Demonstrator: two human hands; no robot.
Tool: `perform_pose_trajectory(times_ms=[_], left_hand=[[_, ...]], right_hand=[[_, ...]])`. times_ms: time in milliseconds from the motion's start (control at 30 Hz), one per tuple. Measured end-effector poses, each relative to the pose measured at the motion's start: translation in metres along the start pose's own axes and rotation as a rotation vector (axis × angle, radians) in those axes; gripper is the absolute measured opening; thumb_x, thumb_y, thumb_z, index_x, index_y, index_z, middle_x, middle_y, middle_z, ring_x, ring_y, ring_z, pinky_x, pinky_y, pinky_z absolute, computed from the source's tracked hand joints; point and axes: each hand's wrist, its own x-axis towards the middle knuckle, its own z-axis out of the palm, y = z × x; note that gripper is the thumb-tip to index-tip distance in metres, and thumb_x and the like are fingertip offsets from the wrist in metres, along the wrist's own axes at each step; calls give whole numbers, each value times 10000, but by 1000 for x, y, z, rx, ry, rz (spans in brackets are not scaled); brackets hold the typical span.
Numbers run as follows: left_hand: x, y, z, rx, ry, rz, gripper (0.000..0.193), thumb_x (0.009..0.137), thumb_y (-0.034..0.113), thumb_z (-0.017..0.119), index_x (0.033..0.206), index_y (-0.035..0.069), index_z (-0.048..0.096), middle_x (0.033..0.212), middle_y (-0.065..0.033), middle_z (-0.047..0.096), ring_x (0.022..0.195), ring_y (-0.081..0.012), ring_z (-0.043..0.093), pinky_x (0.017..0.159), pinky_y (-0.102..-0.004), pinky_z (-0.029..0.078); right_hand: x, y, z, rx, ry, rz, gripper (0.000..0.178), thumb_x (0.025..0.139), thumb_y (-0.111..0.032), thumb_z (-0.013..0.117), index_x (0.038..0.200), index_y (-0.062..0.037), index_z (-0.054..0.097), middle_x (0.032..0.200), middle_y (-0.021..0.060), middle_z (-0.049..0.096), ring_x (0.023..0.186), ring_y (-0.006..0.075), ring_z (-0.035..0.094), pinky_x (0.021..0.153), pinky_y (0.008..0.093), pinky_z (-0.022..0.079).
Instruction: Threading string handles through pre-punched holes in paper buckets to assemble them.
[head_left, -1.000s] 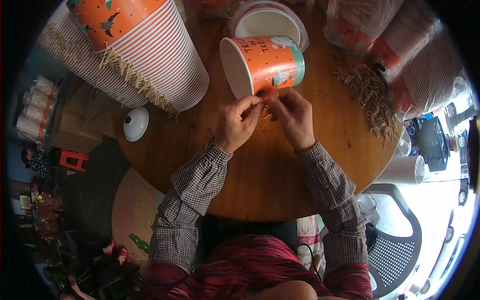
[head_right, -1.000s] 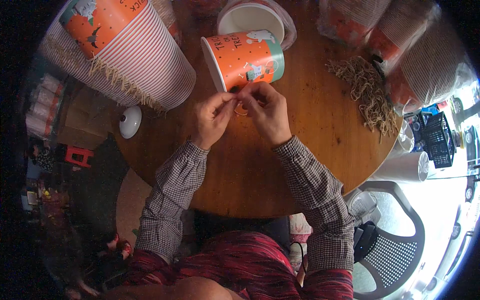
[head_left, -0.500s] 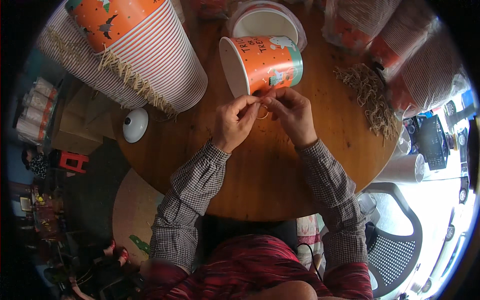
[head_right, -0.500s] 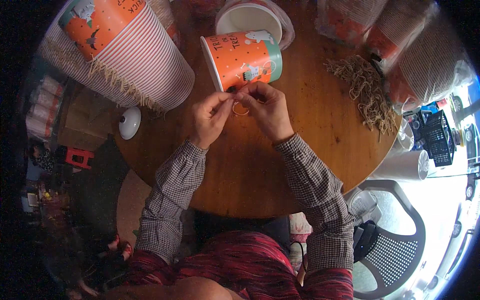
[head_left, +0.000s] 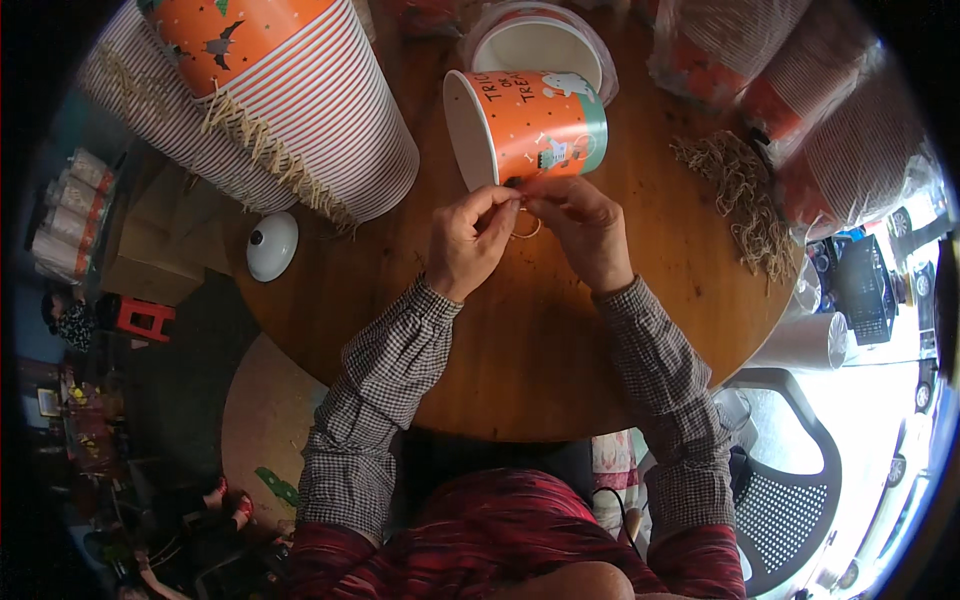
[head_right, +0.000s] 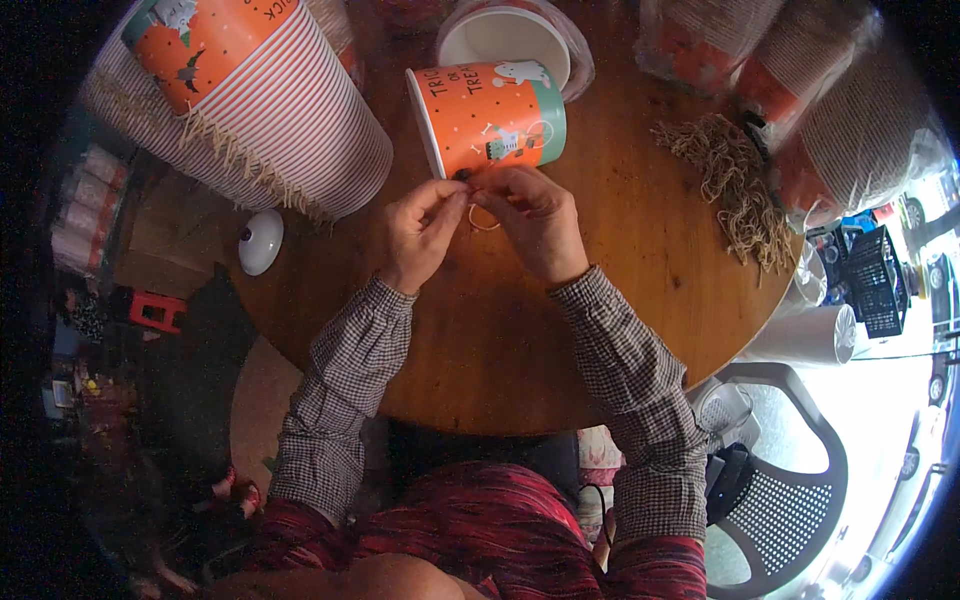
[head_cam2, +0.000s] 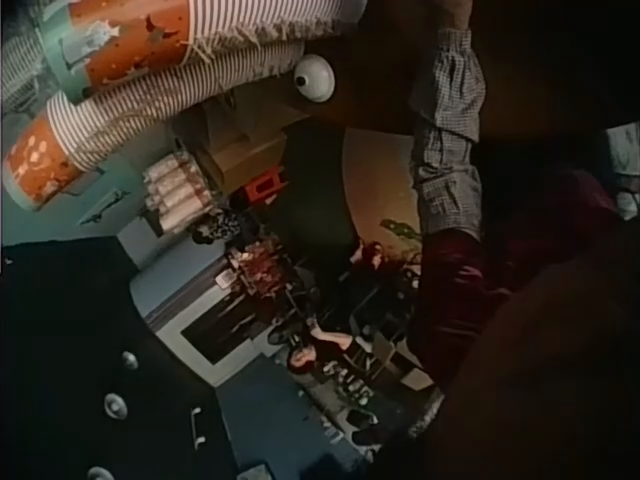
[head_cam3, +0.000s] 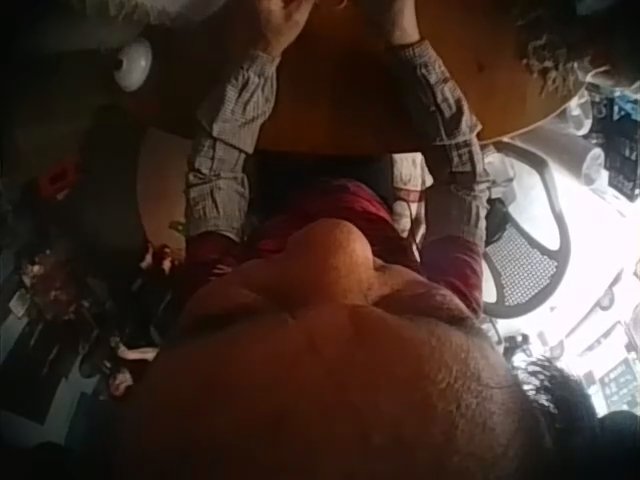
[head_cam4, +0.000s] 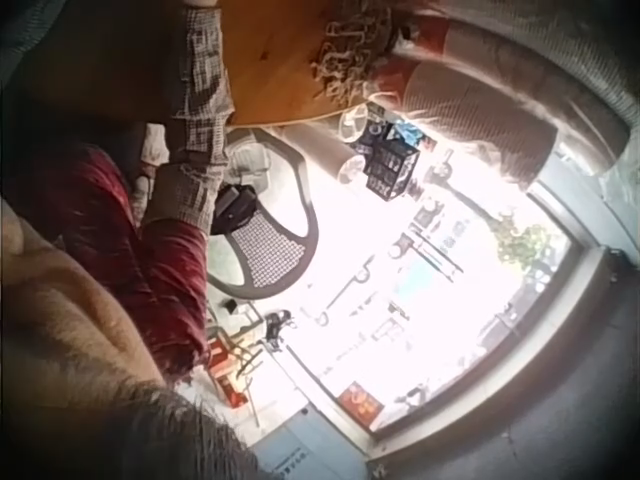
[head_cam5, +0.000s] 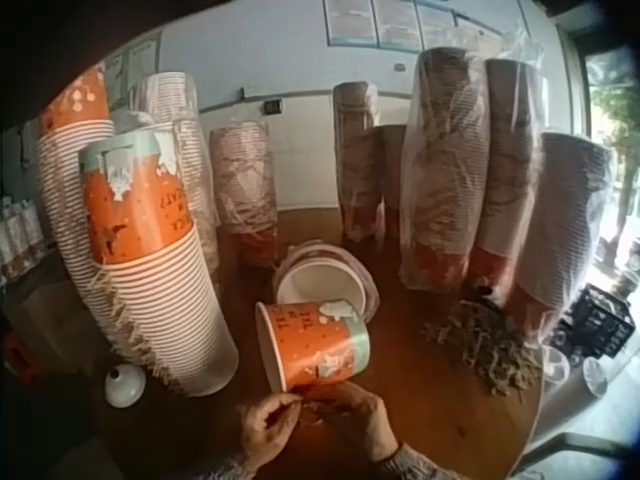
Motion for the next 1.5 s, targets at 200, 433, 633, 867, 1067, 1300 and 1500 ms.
perform_pose_trajectory(times_ms=[200,433,633,867,1067,1300,1500], left_hand=[[0,2,1,16,13,30,77,865,33,616,917,-13,649,677,-66,630,567,-62,561,500,-221,417],[3,5,-2,32,11,57,83,876,25,600,937,5,652,736,-77,664,614,-108,618,543,-234,467],[4,-1,1,148,8,204,109,868,39,618,968,51,658,794,-103,683,689,-194,675,576,-280,513],[9,0,-3,244,82,261,138,861,57,633,998,74,640,771,-77,677,675,-236,667,570,-302,507],[13,-3,-7,259,166,280,166,848,38,638,1013,54,626,852,-104,626,641,-206,599,560,-295,471],[9,1,-9,235,194,325,156,835,11,621,990,20,604,908,-83,561,655,-141,516,602,-263,450],[0,6,-10,59,112,-80,157,895,120,603,843,-26,619,770,-64,602,672,-112,558,582,-254,443]], right_hand=[[-4,2,-5,-194,-10,178,126,840,-101,681,928,-11,669,860,92,666,749,109,623,660,265,502],[-1,2,-4,264,-73,405,149,873,-99,654,959,22,649,838,57,661,733,105,613,641,256,505],[-4,10,-8,304,-310,511,134,885,-98,636,949,20,641,786,20,619,669,73,567,610,234,486],[-5,6,-7,337,-306,484,113,879,-101,637,902,10,642,755,13,609,651,74,551,600,233,473],[-5,6,-4,331,-250,564,124,883,-126,644,913,-5,644,751,22,615,655,80,560,600,235,479],[-2,0,-5,317,-94,536,135,908,-159,621,908,-24,624,766,12,645,636,61,573,540,213,457],[0,-13,-5,330,-116,552,137,925,-154,587,907,-19,602,747,20,641,562,59,558,478,210,446]])
